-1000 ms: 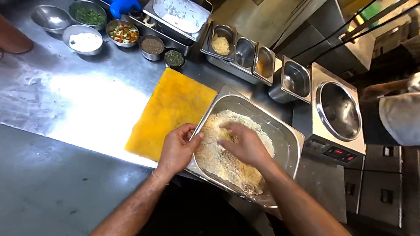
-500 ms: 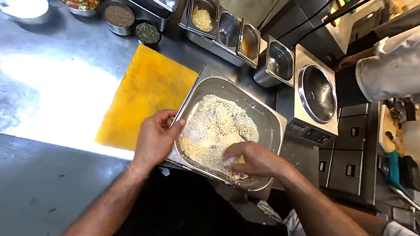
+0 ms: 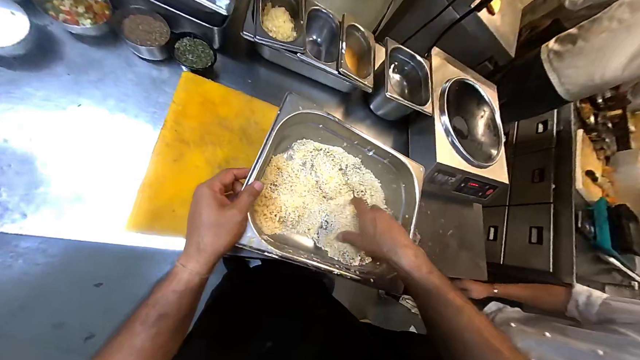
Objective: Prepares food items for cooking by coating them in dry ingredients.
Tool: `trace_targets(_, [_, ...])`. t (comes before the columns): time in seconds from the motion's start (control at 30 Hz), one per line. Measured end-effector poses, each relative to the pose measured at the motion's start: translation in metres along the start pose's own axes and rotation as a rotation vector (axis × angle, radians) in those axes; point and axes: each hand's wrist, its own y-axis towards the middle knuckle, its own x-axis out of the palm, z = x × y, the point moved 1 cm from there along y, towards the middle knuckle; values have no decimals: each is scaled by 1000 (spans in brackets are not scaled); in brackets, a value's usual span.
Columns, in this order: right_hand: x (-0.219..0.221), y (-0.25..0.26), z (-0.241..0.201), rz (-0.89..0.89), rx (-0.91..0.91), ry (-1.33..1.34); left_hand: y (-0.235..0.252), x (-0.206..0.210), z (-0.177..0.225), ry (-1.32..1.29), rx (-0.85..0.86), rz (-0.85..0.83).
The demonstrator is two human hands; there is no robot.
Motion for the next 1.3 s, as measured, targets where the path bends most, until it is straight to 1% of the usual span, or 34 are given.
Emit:
trace_targets(0.07, [14,-11,-9,-74,36,-36,-1,0,0,6,2,-1])
trace_targets(0.13, [28,-12,-16,-88,-3,41,-1,0,1,9,-3,3])
trace_targets(0.27, [30,-12,-22,-87,-114,383,-1,0,2,4,-8,4])
trace_targets(0.37, [28,-7,-19,-170,-187,597,0,0,1,14,-3,2])
trace_targets(0.43, [20,-6,-14,-229,-191,706,0,0,2,12,-5,10])
trace_targets(0.53, [-7,-12,-6,-186,-209,696,0,0,2,4,-4,10])
trace_targets(0.63, [-29,-24,-1,-11,-365,613,0,0,1,-5,3,8])
trace_targets(0.7, [-31,-30,3,98,-487,561,-1,0,0,-6,6,6])
trace_targets(0.77, [-27,-31,9,89,-543,465,-1,0,0,-11,13,8])
trace_targets(0.83, [-20,-25,17,73,-520,407,-1,-1,-1,-10,11,2])
trace_targets(0.9, [-18,-16,15,78,-431,546,0,0,-1,-10,9,-2])
trace_targets(0.93, [-17,-11,8,9,-378,683,0,0,-1,-6,6,-3])
trace_targets(1.0, [-5,5,-7,-269,-291,883,0,0,0,-5,11,-6])
trace_targets(1.03, [4,18,-14,-401,-212,897,0,0,1,-8,14,-10])
trace_targets(1.07, [14,29,-18,-475,-123,877,-1,0,1,-12,14,-11])
trace_targets(1.1, [19,36,-22,-507,-60,855,-1,1,1,-11,12,-12])
trace_targets(1.13, [19,39,-24,-527,-38,843,-1,0,1,-4,10,-10])
trace_targets(1.2, [9,36,-26,-537,-54,861,-1,-1,0,0,2,-6])
trace_targets(1.3, [3,34,-38,-520,-117,981,-1,0,0,-10,9,-4])
